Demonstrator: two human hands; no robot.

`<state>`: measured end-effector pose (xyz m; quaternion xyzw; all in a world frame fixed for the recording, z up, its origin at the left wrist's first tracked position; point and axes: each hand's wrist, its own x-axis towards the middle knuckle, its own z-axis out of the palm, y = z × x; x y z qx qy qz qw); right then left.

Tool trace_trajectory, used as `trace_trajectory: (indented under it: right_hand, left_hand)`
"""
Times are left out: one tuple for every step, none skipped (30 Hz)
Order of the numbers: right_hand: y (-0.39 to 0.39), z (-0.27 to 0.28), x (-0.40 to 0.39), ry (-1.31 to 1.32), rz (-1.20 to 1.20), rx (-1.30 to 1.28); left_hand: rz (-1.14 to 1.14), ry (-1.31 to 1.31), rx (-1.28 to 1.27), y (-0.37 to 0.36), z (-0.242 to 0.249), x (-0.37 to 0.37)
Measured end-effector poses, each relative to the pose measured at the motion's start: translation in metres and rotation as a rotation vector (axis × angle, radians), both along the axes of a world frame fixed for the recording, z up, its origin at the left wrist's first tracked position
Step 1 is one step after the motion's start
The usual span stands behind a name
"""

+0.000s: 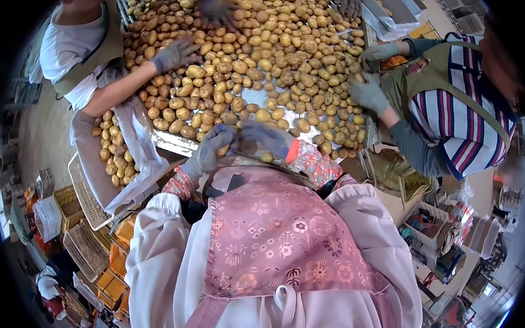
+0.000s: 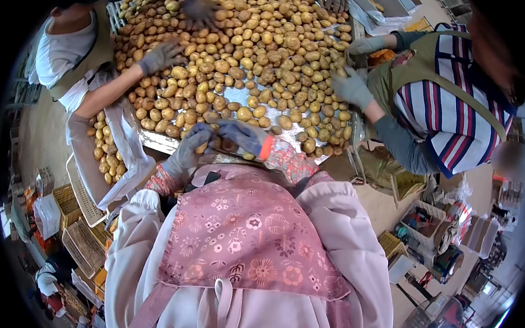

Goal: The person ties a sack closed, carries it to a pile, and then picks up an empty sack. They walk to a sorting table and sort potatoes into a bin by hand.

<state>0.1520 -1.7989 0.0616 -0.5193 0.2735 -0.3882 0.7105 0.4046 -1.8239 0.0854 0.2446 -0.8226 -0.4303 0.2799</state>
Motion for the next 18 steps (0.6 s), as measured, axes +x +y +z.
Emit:
trace_trajectory:
  right_hand:
    - [0.007, -0.015, -0.013, 0.246, -0.088, -0.087]
    - [0.018, -0.030, -0.032, 0.491, -0.179, -0.175]
    - [0.029, -0.043, -0.058, 1.017, -0.185, -0.493]
    - [0.046, -0.044, -0.081, 1.014, -0.261, -0.759]
    - [0.065, -0.041, -0.102, 1.152, -0.186, -0.740]
    - [0.076, -0.030, -0.129, 1.235, -0.065, -0.803]
    - [0.089, -0.041, -0.153, 1.241, -0.010, -0.684]
    - [0.097, -0.055, -0.170, 1.290, 0.008, -0.592]
    - [0.104, -0.063, -0.186, 1.294, 0.005, -0.579]
    - [0.109, -0.069, -0.201, 1.384, -0.018, -0.352]
    - [0.109, -0.072, -0.208, 1.459, -0.043, -0.122]
    - [0.099, -0.076, -0.204, 1.457, -0.048, -0.115]
    - [0.083, -0.081, -0.193, 1.280, -0.244, -0.123]
    - [0.073, -0.081, -0.175, 1.097, -0.432, -0.131]
    - [0.059, -0.046, -0.144, 0.641, -0.606, 0.318]
    - [0.048, -0.042, -0.118, 0.995, -0.656, -0.284]
    - [0.042, -0.056, -0.102, 0.691, -0.624, 0.013]
    - [0.041, -0.042, -0.083, 0.840, -0.529, -0.180]
  left_hand:
    - [0.009, -0.003, 0.001, 0.005, 0.000, 0.011]
    - [0.212, 0.133, 0.546, 0.011, -0.003, 0.029]
    - [0.411, 0.271, 1.091, 0.017, -0.005, 0.048]
    - [0.429, 0.106, 0.428, 0.021, 0.005, 0.066]
    - [0.406, -0.057, -0.233, 0.025, 0.015, 0.086]
    - [0.619, -0.087, -0.269, 0.034, 0.012, 0.111]
    - [0.831, -0.118, -0.301, 0.041, 0.007, 0.139]
    - [1.038, 0.297, 0.085, 0.042, 0.011, 0.170]
    - [1.201, 0.716, 0.489, 0.036, 0.014, 0.199]
    - [1.287, 0.876, 0.549, 0.031, 0.010, 0.226]
    - [1.355, 0.856, 0.504, 0.030, -0.002, 0.261]
    - [1.406, 0.791, 0.462, 0.027, -0.017, 0.291]
    - [1.438, 0.701, 0.423, 0.023, -0.036, 0.317]
    - [1.449, 0.623, 0.403, 0.019, -0.057, 0.334]
    - [1.434, 0.575, 0.405, 0.015, -0.076, 0.345]
    - [1.374, 0.542, 0.406, 0.007, -0.094, 0.348]
    - [1.303, 0.537, 0.413, 0.000, -0.126, 0.361]
    - [1.281, 0.269, 0.195, 0.002, -0.095, 0.310]
